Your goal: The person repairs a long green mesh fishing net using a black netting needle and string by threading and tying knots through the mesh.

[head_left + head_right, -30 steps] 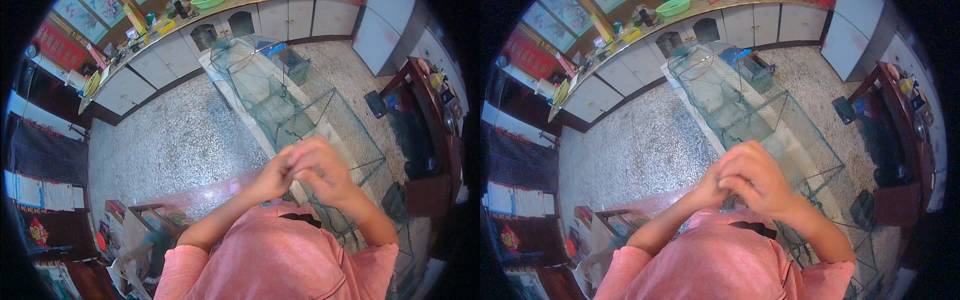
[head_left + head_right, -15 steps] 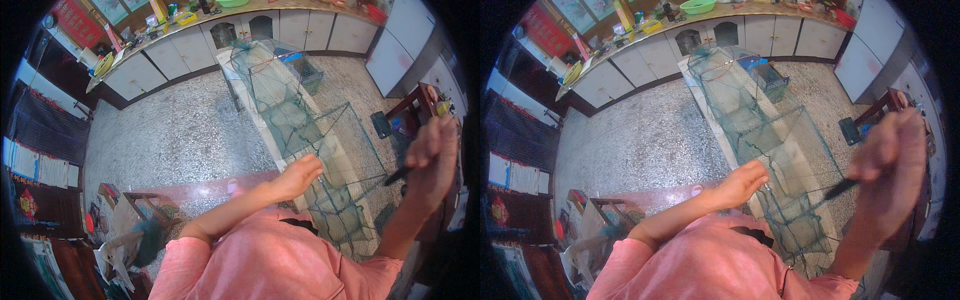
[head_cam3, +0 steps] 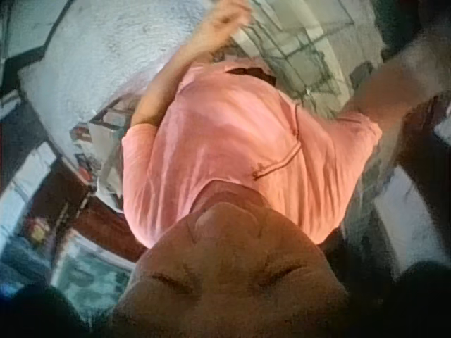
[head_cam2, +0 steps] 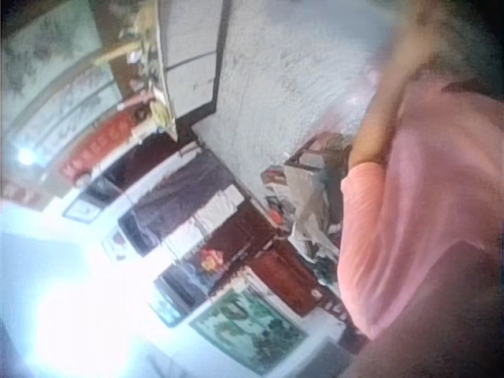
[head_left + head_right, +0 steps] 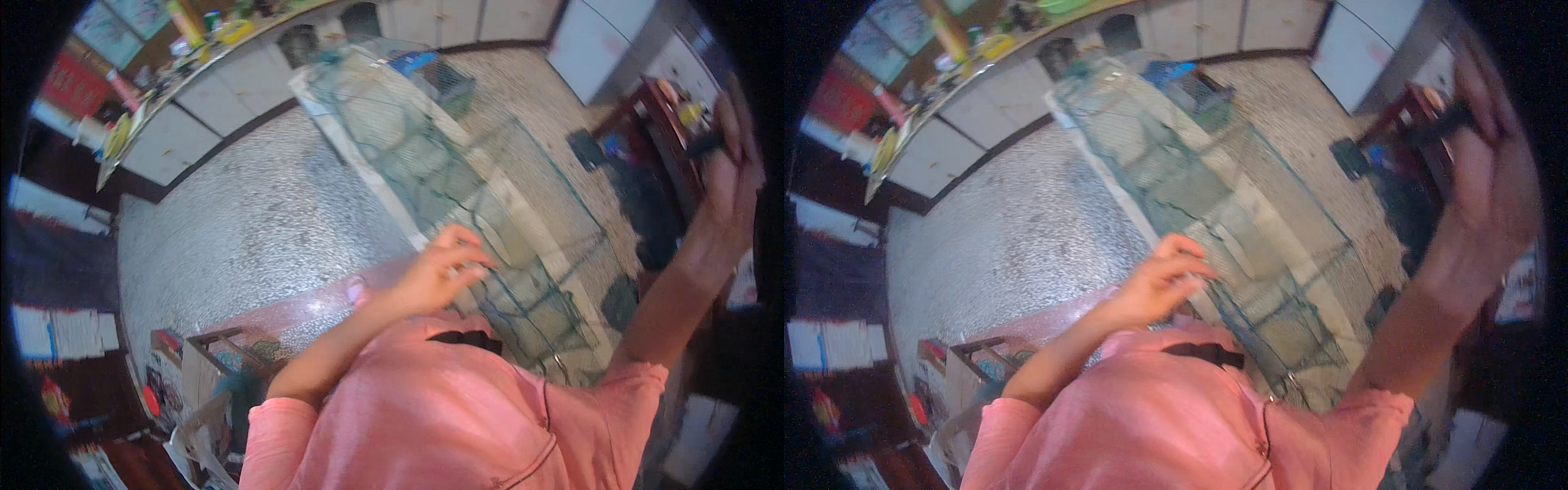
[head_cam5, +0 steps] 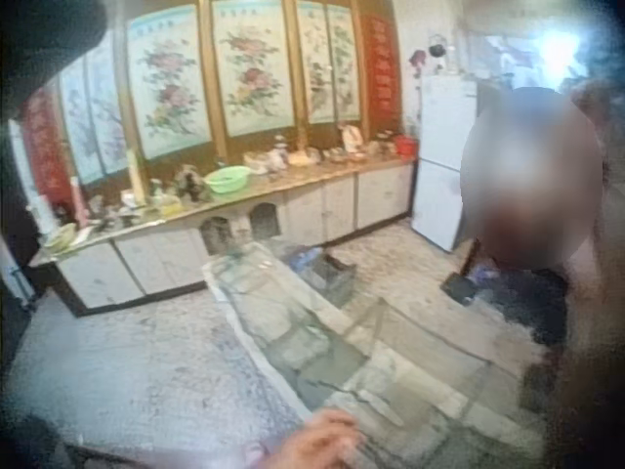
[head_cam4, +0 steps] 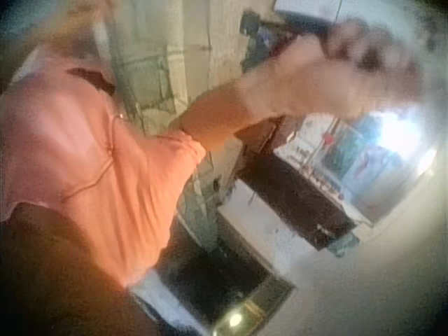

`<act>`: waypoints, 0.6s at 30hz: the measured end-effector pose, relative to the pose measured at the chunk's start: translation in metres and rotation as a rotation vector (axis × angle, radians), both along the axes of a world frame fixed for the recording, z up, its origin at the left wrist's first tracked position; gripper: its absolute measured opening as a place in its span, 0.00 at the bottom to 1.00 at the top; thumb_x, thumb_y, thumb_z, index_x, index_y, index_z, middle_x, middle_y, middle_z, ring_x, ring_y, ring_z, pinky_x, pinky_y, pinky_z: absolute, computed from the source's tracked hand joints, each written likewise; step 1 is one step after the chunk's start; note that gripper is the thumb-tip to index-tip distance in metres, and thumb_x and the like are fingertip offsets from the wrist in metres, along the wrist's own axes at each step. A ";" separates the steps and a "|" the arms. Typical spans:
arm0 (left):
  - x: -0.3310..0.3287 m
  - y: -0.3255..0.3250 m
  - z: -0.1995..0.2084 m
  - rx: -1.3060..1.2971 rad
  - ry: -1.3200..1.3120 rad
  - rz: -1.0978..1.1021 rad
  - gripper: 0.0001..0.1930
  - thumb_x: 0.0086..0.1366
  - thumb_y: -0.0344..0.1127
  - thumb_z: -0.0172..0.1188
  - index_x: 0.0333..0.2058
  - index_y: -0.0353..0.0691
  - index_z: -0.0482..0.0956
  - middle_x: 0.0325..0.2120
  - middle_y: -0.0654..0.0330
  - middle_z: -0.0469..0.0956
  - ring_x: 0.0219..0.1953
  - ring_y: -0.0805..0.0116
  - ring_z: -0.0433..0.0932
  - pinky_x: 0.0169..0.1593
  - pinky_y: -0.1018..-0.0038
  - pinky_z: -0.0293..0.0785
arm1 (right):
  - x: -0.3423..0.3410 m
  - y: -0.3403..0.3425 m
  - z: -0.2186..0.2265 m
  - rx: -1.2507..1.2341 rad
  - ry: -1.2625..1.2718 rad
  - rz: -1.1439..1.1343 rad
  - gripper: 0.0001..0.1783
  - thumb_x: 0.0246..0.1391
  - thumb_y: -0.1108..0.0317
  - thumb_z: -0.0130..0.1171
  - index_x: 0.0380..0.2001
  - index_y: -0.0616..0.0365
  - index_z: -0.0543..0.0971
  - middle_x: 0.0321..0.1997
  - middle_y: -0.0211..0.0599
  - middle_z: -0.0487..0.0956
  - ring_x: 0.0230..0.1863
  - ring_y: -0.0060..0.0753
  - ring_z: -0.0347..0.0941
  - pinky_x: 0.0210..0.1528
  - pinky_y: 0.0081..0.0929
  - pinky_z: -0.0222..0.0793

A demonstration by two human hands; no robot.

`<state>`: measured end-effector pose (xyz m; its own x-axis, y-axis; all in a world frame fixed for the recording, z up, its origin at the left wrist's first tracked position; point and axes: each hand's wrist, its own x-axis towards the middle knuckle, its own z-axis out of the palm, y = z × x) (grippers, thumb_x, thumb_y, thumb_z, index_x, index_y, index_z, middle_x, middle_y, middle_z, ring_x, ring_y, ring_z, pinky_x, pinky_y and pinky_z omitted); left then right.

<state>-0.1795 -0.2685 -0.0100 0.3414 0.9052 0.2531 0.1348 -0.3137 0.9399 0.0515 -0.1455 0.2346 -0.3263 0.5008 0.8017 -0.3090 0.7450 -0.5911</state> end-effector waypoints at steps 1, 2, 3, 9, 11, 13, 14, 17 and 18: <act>-0.008 0.003 -0.003 0.002 -0.043 0.037 0.06 0.62 0.28 0.54 0.36 0.39 0.78 0.38 0.58 0.72 0.41 0.67 0.70 0.47 0.72 0.66 | -0.004 -0.004 -0.010 0.025 -0.029 -0.046 0.10 0.61 0.63 0.44 0.28 0.52 0.71 0.23 0.27 0.68 0.19 0.17 0.56 0.16 0.16 0.52; -0.015 0.009 -0.009 -0.001 -0.083 0.064 0.06 0.63 0.31 0.53 0.34 0.38 0.78 0.39 0.58 0.73 0.41 0.67 0.71 0.46 0.73 0.67 | -0.005 -0.012 -0.024 0.010 -0.066 -0.026 0.07 0.59 0.65 0.46 0.30 0.54 0.72 0.26 0.28 0.69 0.23 0.20 0.59 0.20 0.18 0.55; -0.019 0.011 -0.003 -0.178 -0.223 0.094 0.07 0.65 0.33 0.52 0.33 0.38 0.77 0.39 0.58 0.74 0.40 0.68 0.72 0.44 0.73 0.68 | -0.005 -0.023 -0.039 -0.005 -0.105 -0.015 0.05 0.57 0.67 0.48 0.32 0.55 0.72 0.29 0.29 0.70 0.26 0.22 0.62 0.24 0.19 0.57; -0.033 0.004 -0.008 -0.643 -0.819 0.127 0.09 0.68 0.39 0.48 0.34 0.40 0.70 0.37 0.57 0.75 0.32 0.70 0.76 0.34 0.80 0.71 | -0.024 -0.041 -0.129 0.219 -0.985 -0.134 0.06 0.45 0.70 0.59 0.29 0.56 0.77 0.31 0.36 0.72 0.37 0.42 0.69 0.37 0.34 0.67; -0.030 0.001 -0.011 -0.679 -0.845 0.093 0.08 0.69 0.38 0.48 0.34 0.40 0.70 0.36 0.57 0.75 0.32 0.71 0.75 0.34 0.80 0.70 | -0.024 -0.041 -0.155 0.147 -1.068 -0.185 0.06 0.44 0.71 0.60 0.29 0.55 0.78 0.32 0.34 0.73 0.37 0.40 0.70 0.38 0.33 0.67; -0.025 -0.003 -0.013 -0.680 -0.837 0.108 0.08 0.69 0.37 0.47 0.33 0.40 0.70 0.36 0.57 0.75 0.31 0.73 0.75 0.33 0.81 0.70 | -0.025 -0.040 -0.173 0.100 -1.109 -0.206 0.06 0.44 0.71 0.59 0.29 0.54 0.78 0.32 0.34 0.73 0.38 0.40 0.70 0.38 0.33 0.67; -0.022 -0.004 -0.014 -0.679 -0.833 0.117 0.08 0.69 0.37 0.47 0.33 0.40 0.70 0.36 0.57 0.75 0.30 0.74 0.74 0.33 0.81 0.69 | -0.025 -0.039 -0.179 0.087 -1.109 -0.204 0.05 0.44 0.71 0.59 0.29 0.54 0.78 0.31 0.35 0.72 0.38 0.41 0.70 0.38 0.34 0.67; -0.015 -0.007 -0.022 -0.694 -0.783 0.120 0.07 0.69 0.37 0.47 0.34 0.41 0.70 0.38 0.56 0.74 0.29 0.76 0.72 0.32 0.82 0.68 | -0.027 -0.036 -0.194 0.069 -1.092 -0.203 0.05 0.44 0.70 0.59 0.28 0.54 0.79 0.31 0.36 0.72 0.39 0.41 0.70 0.39 0.35 0.67; -0.014 -0.008 -0.024 -0.686 -0.786 0.125 0.07 0.69 0.37 0.47 0.34 0.41 0.70 0.38 0.56 0.74 0.29 0.77 0.72 0.32 0.82 0.67 | -0.027 -0.036 -0.197 0.065 -1.084 -0.204 0.05 0.44 0.70 0.59 0.28 0.54 0.79 0.30 0.36 0.72 0.39 0.41 0.70 0.39 0.35 0.67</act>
